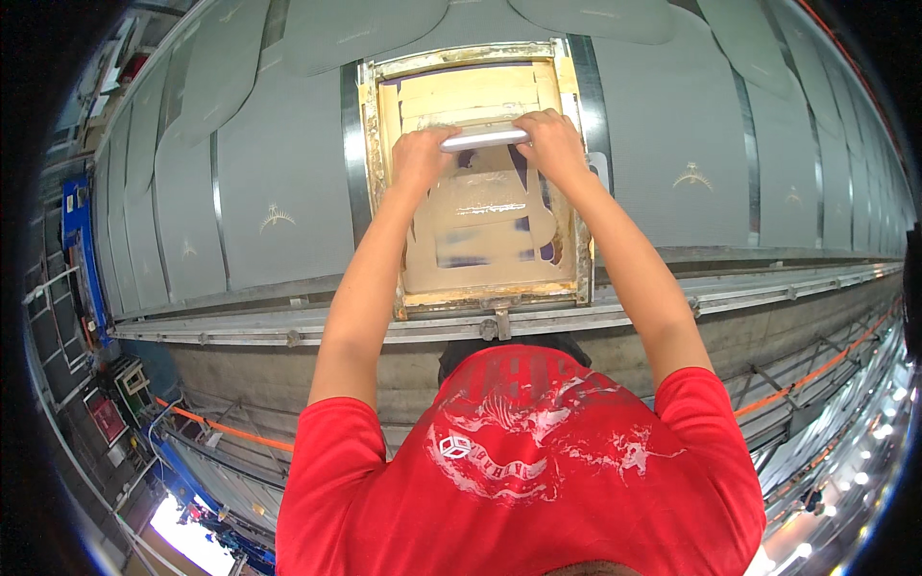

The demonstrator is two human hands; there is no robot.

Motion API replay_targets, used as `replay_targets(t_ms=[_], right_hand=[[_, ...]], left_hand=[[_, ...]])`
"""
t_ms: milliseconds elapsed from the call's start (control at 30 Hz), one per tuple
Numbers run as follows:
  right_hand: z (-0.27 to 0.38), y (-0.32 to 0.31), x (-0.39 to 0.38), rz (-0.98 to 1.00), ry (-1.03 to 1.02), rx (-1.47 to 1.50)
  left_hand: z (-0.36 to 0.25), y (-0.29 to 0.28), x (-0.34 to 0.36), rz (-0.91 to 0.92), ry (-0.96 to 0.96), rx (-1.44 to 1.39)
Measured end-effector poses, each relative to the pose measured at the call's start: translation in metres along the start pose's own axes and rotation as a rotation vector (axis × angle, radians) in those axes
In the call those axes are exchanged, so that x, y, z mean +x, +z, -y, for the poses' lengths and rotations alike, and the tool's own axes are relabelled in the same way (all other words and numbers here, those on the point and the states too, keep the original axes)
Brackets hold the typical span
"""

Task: The person uses a squeegee to spread ink across a screen-printing frame and pulls it down to transfer the design onto fabric laid on a conveyor. The person repeats the squeegee strokes multiple times to ensure even ink coverage.

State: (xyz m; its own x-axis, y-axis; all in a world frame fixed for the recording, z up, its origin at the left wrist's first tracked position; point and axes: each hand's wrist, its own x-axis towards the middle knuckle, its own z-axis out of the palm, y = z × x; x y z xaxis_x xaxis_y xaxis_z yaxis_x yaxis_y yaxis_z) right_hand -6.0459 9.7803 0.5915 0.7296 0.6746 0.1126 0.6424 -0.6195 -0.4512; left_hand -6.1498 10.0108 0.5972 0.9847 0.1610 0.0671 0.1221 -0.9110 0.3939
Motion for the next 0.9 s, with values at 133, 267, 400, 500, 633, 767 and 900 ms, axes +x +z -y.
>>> replay_targets(t_ms=[133, 267, 400, 500, 633, 767, 900], right_hand=[[0.003, 0.013, -0.037, 0.055, 0.024, 0.080], [0.030, 0.014, -0.124, 0.053, 0.002, 0.092], [0.053, 0.005, -0.166, 0.113, -0.003, 0.092], [0.053, 0.000, -0.154, 0.066, -0.033, 0.051], [0.023, -0.002, -0.060, -0.063, -0.077, -0.049], [-0.010, 0.002, 0.017, -0.093, -0.010, -0.028], [-0.012, 0.009, 0.018, 0.011, 0.120, 0.030]], left_hand=[[-0.006, 0.008, -0.031, 0.122, -0.075, 0.043], [-0.028, 0.011, -0.118, 0.134, -0.009, -0.007], [-0.036, 0.014, -0.171, 0.123, 0.047, 0.044], [-0.029, 0.012, -0.161, 0.104, 0.059, 0.013], [-0.003, 0.003, -0.067, 0.072, -0.035, -0.104], [0.006, -0.004, 0.023, 0.053, -0.052, -0.005], [0.001, -0.006, 0.034, 0.155, -0.115, 0.051]])
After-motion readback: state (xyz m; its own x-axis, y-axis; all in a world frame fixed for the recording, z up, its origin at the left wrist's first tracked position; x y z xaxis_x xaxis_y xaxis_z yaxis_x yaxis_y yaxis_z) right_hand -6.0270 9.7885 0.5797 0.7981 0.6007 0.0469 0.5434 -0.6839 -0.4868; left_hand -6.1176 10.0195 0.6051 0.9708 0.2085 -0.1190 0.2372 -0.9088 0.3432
